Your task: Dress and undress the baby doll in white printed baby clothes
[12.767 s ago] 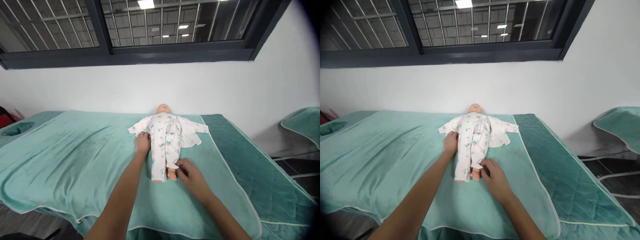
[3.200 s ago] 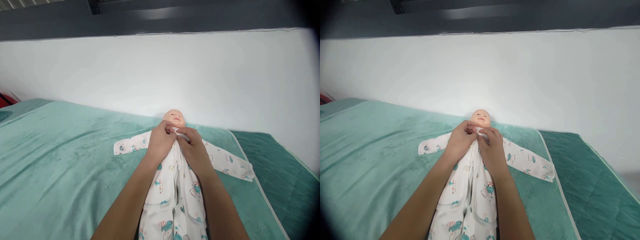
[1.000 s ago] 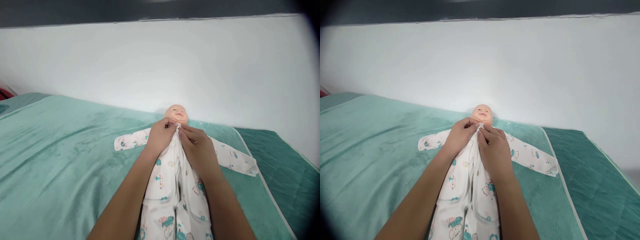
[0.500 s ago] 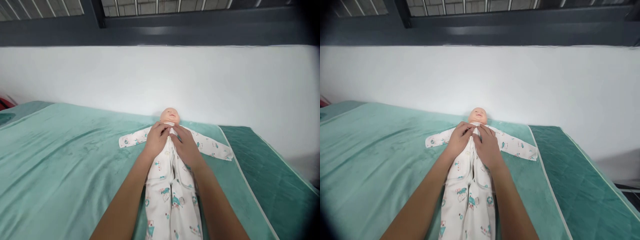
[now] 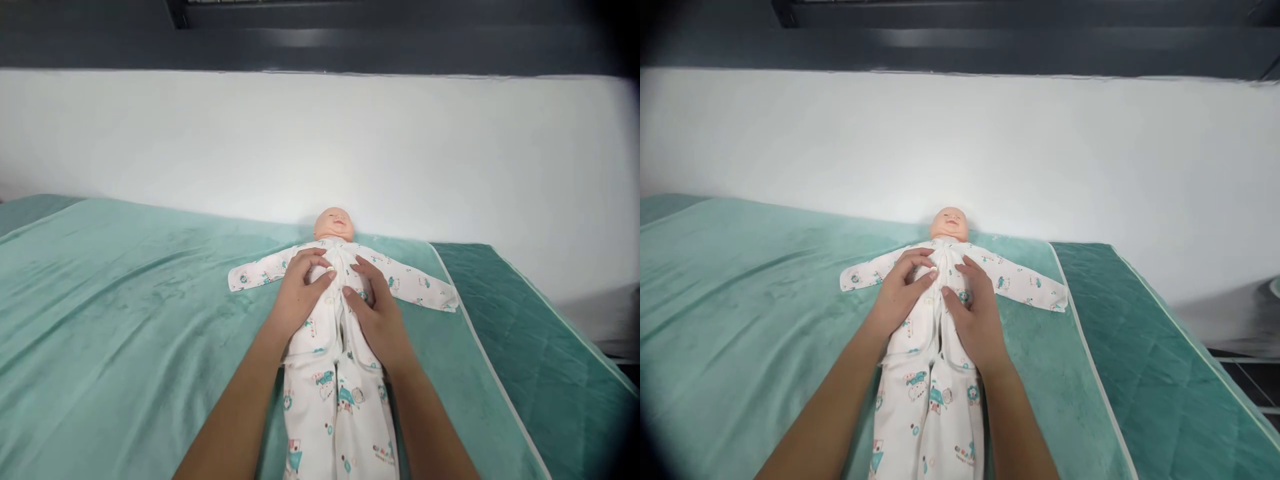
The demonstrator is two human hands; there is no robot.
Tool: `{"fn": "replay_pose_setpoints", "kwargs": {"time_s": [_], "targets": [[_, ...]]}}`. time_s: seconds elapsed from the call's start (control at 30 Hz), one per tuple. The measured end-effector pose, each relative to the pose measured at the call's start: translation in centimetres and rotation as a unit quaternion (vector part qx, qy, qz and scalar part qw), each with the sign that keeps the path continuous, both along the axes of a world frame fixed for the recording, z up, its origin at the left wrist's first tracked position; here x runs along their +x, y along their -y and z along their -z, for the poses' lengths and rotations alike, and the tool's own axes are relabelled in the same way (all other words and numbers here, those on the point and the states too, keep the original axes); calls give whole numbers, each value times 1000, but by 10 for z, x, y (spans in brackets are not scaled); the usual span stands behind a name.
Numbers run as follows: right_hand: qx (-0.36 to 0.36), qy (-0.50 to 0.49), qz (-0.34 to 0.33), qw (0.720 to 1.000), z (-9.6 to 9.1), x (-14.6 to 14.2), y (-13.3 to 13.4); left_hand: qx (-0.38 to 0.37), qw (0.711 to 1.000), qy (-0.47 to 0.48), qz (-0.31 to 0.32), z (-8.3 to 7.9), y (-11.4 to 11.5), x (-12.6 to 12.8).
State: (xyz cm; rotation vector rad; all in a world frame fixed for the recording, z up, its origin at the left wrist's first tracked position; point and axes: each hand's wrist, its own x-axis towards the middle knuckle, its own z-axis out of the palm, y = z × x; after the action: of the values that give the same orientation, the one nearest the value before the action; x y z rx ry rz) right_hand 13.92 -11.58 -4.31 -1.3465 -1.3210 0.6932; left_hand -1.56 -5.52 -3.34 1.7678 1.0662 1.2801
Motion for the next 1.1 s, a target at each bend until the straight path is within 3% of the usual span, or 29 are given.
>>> {"fn": "replay_pose_setpoints", "kwargs": {"time_s": [0.13, 0.37, 0.7, 1.1], "targets": [[-16, -14, 11, 1000, -7, -3, -2, -22, 1000, 4, 3, 0, 0, 0], [-19, 125, 86, 988, -14, -20, -12, -9, 999, -20, -33, -1, -2, 3], [-83, 36, 32, 995, -24, 5, -11, -78, 996, -35, -34, -27, 10, 13], [-86, 222, 87, 967, -29, -16, -5, -74, 996, -23, -37, -18, 7, 11]]}}
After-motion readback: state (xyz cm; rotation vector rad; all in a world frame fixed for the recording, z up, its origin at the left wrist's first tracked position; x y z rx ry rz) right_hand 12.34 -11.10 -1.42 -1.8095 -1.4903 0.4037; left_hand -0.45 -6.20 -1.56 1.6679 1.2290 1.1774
